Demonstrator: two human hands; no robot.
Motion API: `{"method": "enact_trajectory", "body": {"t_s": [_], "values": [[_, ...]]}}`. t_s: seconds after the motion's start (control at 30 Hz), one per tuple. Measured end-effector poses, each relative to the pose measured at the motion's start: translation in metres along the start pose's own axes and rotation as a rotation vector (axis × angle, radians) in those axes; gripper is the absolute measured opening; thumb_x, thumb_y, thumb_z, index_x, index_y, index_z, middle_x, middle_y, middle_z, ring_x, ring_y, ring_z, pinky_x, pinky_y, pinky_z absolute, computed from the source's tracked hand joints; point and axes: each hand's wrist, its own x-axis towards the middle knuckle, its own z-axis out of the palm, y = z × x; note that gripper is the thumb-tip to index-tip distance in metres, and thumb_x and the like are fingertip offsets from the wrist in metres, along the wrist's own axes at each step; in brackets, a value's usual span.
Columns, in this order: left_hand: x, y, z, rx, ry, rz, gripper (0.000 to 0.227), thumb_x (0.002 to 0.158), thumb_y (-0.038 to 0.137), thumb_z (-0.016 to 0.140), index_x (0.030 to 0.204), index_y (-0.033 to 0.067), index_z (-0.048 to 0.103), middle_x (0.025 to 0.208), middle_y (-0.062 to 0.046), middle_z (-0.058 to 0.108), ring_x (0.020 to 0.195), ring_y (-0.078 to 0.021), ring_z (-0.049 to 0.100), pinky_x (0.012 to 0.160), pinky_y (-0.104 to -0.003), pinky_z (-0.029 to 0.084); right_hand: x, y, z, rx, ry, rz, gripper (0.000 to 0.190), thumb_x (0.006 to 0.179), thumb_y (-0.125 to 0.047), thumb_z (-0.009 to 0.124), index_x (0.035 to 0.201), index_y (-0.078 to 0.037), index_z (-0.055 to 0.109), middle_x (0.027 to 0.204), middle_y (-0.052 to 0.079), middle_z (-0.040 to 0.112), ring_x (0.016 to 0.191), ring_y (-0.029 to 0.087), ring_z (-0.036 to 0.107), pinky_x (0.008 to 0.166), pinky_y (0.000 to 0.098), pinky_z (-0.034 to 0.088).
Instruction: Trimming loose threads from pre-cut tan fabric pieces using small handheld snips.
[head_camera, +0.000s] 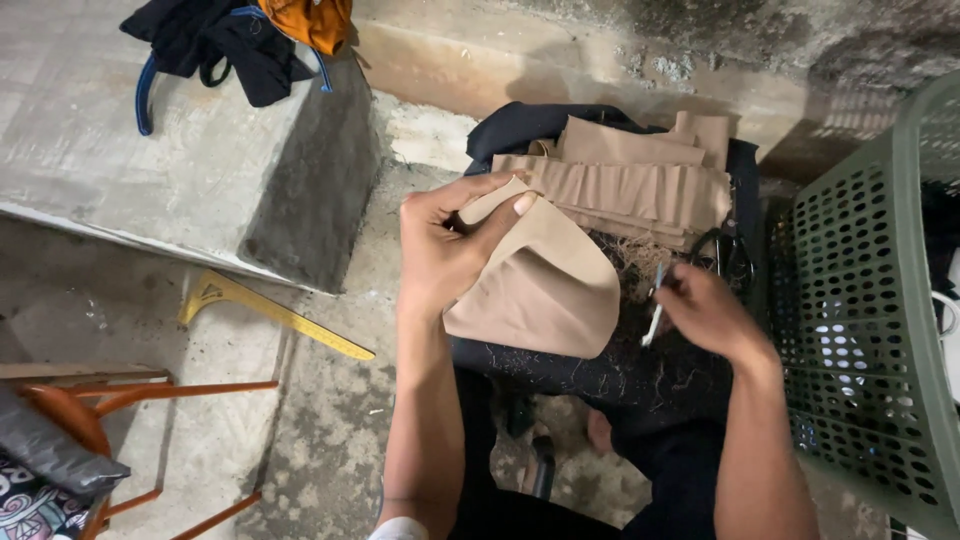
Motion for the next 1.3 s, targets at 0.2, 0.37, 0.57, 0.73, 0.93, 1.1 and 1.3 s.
{"method": "enact_trajectory", "body": {"t_s": [0.2,0.37,0.57,0.73,0.93,1.1,1.3], "values": [[0.0,0.002,0.0,0.027,-0.002,0.012,0.02,0.081,-0.001,0.083,0.099,0.0051,0.079,0.077,-0.015,0.076,0.082,-0.0079,0.057,0.066,-0.028,0.054,0.028,0.029,0.007,0.632,0.282,-0.128,0.012,0.089,0.004,0.062,0.1,0.004,0.068,0.075,0.016,0.063,0.062,0.031,0.07,0.052,0.0412,0.057],[-0.002,-0.006,0.003,0.052,-0.015,0.009,0.019,0.082,-0.001,0.082,0.099,0.0044,0.078,0.076,-0.016,0.075,0.081,-0.0098,0.058,0.064,-0.03,0.053,0.059,0.054,0.009,1.141,0.225,-0.026,0.002,0.081,-0.003,0.06,0.082,-0.004,0.06,0.07,0.01,0.063,0.059,0.026,0.071,0.049,0.0362,0.061],[-0.004,-0.015,0.008,-0.003,-0.006,-0.013,0.019,0.082,-0.001,0.082,0.099,0.0063,0.079,0.082,-0.016,0.077,0.087,-0.0125,0.063,0.07,-0.03,0.055,0.053,0.02,0.013,1.59,0.2,0.183,0.014,0.072,-0.013,0.057,0.06,-0.011,0.05,0.054,0.007,0.053,0.052,0.026,0.069,0.053,0.0371,0.062],[-0.007,-0.011,0.015,-0.015,-0.008,-0.014,0.02,0.081,-0.001,0.083,0.1,0.0065,0.079,0.083,-0.015,0.077,0.088,-0.012,0.063,0.071,-0.029,0.055,0.044,0.003,0.013,1.566,-0.011,0.108,0.009,0.074,-0.021,0.052,0.071,-0.015,0.046,0.062,-0.002,0.038,0.071,0.027,0.062,0.064,0.0359,0.05],[-0.016,-0.019,0.024,-0.012,0.005,-0.005,0.022,0.083,0.002,0.083,0.105,0.0057,0.078,0.095,-0.015,0.078,0.098,-0.0167,0.067,0.083,-0.034,0.056,0.017,-0.041,0.027,1.241,0.053,-0.225,0.01,0.088,-0.012,0.063,0.094,-0.016,0.056,0.054,-0.004,0.025,0.032,0.007,0.026,0.028,0.0209,0.021],[-0.022,-0.018,0.036,-0.058,-0.285,-0.01,0.035,0.082,-0.005,0.079,0.115,0.0062,0.075,0.105,-0.02,0.076,0.1,-0.0386,0.072,0.091,-0.049,0.054,-0.02,-0.099,0.026,0.51,0.364,-0.71,0.052,0.092,-0.006,0.075,0.14,0.006,0.058,0.107,0.019,0.068,0.042,0.01,0.048,0.04,0.0267,0.041],[-0.02,-0.01,0.026,0.007,-0.519,-0.201,0.068,0.07,0.002,0.085,0.134,0.0133,0.066,0.117,-0.016,0.075,0.088,-0.0317,0.075,0.08,-0.043,0.059,-0.021,-0.111,0.015,0.46,0.257,-0.833,0.012,0.091,-0.003,0.081,0.096,0.008,0.078,0.069,0.016,0.068,0.046,0.013,0.056,0.043,0.0246,0.04]]}}
